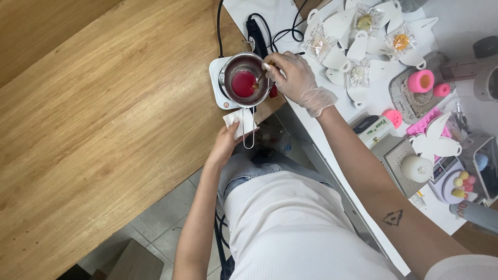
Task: The recorder heats wax in a melting pot, pours it into molds, and uses a sculpting tool to refine details on a finished candle.
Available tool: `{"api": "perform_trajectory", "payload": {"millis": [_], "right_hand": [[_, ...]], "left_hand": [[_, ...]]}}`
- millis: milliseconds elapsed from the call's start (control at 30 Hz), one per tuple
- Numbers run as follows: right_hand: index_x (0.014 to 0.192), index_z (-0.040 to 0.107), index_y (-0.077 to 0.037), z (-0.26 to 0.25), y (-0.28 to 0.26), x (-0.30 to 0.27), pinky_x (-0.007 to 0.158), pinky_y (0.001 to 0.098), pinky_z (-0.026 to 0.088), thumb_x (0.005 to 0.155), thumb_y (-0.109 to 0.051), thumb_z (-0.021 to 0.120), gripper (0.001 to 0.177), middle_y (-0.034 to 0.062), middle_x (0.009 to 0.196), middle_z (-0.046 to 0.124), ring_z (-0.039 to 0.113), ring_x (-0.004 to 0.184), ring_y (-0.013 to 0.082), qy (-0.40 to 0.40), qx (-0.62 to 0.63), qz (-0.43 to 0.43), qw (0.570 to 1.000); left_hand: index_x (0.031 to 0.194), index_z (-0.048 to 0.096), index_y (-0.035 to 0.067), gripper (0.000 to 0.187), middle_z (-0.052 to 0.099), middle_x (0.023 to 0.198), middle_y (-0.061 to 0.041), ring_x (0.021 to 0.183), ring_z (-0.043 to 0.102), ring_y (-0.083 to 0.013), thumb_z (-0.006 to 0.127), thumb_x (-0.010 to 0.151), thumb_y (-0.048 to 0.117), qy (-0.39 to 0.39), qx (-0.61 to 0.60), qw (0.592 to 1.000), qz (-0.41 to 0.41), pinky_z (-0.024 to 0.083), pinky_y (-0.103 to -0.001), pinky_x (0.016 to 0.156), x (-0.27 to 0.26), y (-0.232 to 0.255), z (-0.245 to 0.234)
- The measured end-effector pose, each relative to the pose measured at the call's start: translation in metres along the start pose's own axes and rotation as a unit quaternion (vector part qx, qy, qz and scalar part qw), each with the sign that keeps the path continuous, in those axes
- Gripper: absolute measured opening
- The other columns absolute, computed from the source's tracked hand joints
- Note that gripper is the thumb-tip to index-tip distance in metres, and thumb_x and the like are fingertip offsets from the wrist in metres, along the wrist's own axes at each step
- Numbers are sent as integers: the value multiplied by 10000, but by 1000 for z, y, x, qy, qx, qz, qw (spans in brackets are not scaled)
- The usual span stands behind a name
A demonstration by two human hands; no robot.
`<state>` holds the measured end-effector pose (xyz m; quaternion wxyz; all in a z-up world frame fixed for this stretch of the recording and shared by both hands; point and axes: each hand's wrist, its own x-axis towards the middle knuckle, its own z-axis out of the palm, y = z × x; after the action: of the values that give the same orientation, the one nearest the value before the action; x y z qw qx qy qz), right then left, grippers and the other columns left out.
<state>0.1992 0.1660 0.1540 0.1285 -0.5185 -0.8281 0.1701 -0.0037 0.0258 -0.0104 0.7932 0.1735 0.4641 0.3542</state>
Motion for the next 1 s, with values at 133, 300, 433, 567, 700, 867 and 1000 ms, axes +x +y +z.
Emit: {"api": "perform_trajectory", "payload": {"millis": [133,300,433,567,700,867,1000], "right_hand": [[1187,636,-135,-2,-2,1,957,498,456,1089,-358,542,261,112,979,672,644,994,323,-9,1,12,1000],[1194,643,-141,-3,-4,1,953,467,453,1075,-327,564,234,119,1001,666,637,1005,324,-7,-6,37,999],[1178,653,-136,1,-4,1,946,459,451,1068,-305,585,213,113,1024,675,630,1015,322,2,-16,27,1000],[1142,677,-136,2,-9,4,927,453,452,1061,-273,616,170,73,1024,700,635,995,289,26,-38,23,999],[1145,684,-136,10,-8,2,940,446,458,1058,-226,625,139,52,1026,714,642,1017,268,83,-31,23,996],[1153,702,-166,15,-16,6,932,425,465,1065,-226,603,145,11,938,731,651,958,246,92,-1,80,993],[1118,703,-176,20,-16,7,946,409,454,1089,-228,561,154,-50,854,750,668,919,207,67,50,106,991]], "left_hand": [[1412,534,32,519,714,1268,-137,1163,683,-192,374,1069,387,-32,2,999,-4,509,-379,1030,-20,28,16],[1434,490,45,495,701,1280,-127,1188,684,-204,355,1077,359,-46,-11,998,-32,507,-399,1047,-11,18,14],[1449,440,58,495,692,1279,-142,1189,684,-226,321,1075,360,-45,-20,996,-74,509,-407,1039,-21,33,21],[1463,427,43,512,695,1281,-165,1201,659,-215,326,1087,376,-92,-77,991,-59,483,-388,1014,-14,25,19],[1424,479,42,514,675,1282,-128,1167,663,-203,383,1075,408,-42,-105,992,-63,517,-381,1017,-4,16,18],[1342,627,-12,581,721,1211,-155,1085,645,-196,405,1083,458,36,204,978,36,480,-313,976,-5,12,14],[1385,588,27,543,683,1313,-117,1196,615,-185,444,1070,445,-2,120,993,6,445,-324,1038,6,-2,4]]}}
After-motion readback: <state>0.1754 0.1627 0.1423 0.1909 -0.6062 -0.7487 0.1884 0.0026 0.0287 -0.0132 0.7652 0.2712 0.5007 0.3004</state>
